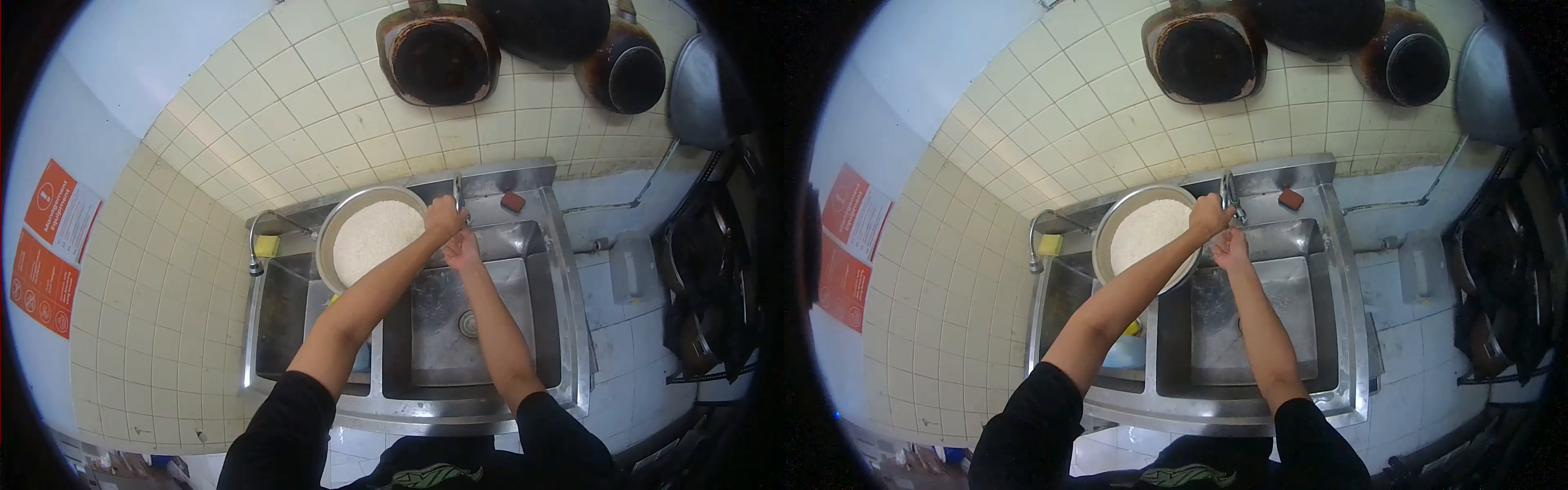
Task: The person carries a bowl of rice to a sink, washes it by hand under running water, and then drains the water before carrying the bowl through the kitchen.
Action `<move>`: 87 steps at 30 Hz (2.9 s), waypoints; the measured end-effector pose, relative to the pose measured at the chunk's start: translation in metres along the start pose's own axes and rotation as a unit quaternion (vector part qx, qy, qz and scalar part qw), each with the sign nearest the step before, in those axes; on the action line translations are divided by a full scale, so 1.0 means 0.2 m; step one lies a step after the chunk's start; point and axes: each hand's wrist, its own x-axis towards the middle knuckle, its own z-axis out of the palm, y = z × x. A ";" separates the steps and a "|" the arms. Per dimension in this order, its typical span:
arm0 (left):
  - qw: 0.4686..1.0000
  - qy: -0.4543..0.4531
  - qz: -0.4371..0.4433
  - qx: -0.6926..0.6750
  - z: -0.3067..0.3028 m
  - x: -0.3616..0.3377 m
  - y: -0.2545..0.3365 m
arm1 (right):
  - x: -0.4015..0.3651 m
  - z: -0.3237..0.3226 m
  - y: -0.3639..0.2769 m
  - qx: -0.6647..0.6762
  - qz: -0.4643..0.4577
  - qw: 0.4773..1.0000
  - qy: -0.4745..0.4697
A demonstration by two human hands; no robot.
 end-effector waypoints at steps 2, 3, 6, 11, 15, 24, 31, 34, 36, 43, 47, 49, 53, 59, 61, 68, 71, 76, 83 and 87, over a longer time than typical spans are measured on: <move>1.000 0.001 0.007 -0.001 -0.02 -0.01 0.01 | 0.04 0.05 0.06 -0.009 -0.029 0.998 0.056; 1.000 -0.011 0.003 -0.009 -0.03 -0.03 0.01 | 0.05 0.07 0.07 -0.017 -0.060 0.992 0.109; 1.000 0.000 0.020 -0.006 0.00 -0.05 -0.01 | 0.11 -0.08 0.08 -0.132 0.009 0.991 -0.006; 0.970 -0.003 -0.032 -0.240 0.05 0.08 -0.22 | -0.01 0.02 0.11 -0.171 0.027 0.982 0.071; 0.962 0.060 -0.033 -0.266 -0.10 0.06 -0.51 | 0.03 0.05 0.18 -0.404 -0.057 0.906 0.114; 0.924 0.140 -0.349 0.077 -0.23 -0.46 -1.44 | 0.15 0.02 0.33 -0.716 -0.277 0.617 0.171; 0.917 0.233 -0.245 -0.209 -0.01 -0.38 -1.69 | -0.15 0.01 0.38 -0.761 -0.314 0.530 0.203; 0.918 0.182 -0.276 -0.221 -0.10 -0.38 -1.61 | -0.17 0.03 0.36 -0.777 -0.305 0.520 0.182; 0.909 0.176 -0.295 -0.235 -0.06 -0.39 -1.63 | -0.16 0.07 0.34 -0.817 -0.240 0.486 0.199; 0.888 0.190 -0.320 -0.270 -0.08 -0.39 -1.59 | 0.00 0.24 0.41 -0.986 -0.159 -0.001 -0.054; 0.892 0.169 -0.354 -0.224 -0.06 -0.38 -1.60 | 0.31 0.13 0.45 -0.995 -0.027 0.089 0.029; 0.888 0.166 -0.363 -0.227 -0.10 -0.39 -1.57 | 0.37 0.11 0.39 -0.978 0.022 0.199 0.054; 0.888 0.145 -0.376 -0.221 -0.13 -0.41 -1.55 | 0.43 0.07 0.31 -0.635 0.170 0.746 0.107; 0.894 0.110 -0.389 -0.193 -0.16 -0.41 -1.53 | 0.35 0.28 0.37 -0.995 -0.043 0.092 -0.010; 0.891 0.121 -0.393 -0.192 -0.17 -0.40 -1.53 | 0.45 0.08 0.34 -0.991 0.014 0.127 0.027; 0.907 0.098 -0.383 -0.147 -0.16 -0.39 -1.55 | 0.32 0.36 0.35 -0.570 0.153 0.803 0.081; 0.910 0.102 -0.378 -0.140 -0.14 -0.39 -1.55 | 0.33 0.37 0.31 -0.955 -0.064 0.260 -0.127; 0.896 0.127 -0.376 -0.201 -0.13 -0.40 -1.57 | 0.42 0.09 0.36 -0.968 0.063 0.219 0.106; 0.896 0.112 -0.389 -0.183 -0.13 -0.40 -1.56 | 0.40 0.23 0.25 -0.837 -0.017 0.538 -0.100; 0.893 0.119 -0.382 -0.205 -0.13 -0.40 -1.57 | 0.45 0.07 0.35 -0.980 0.050 0.193 0.015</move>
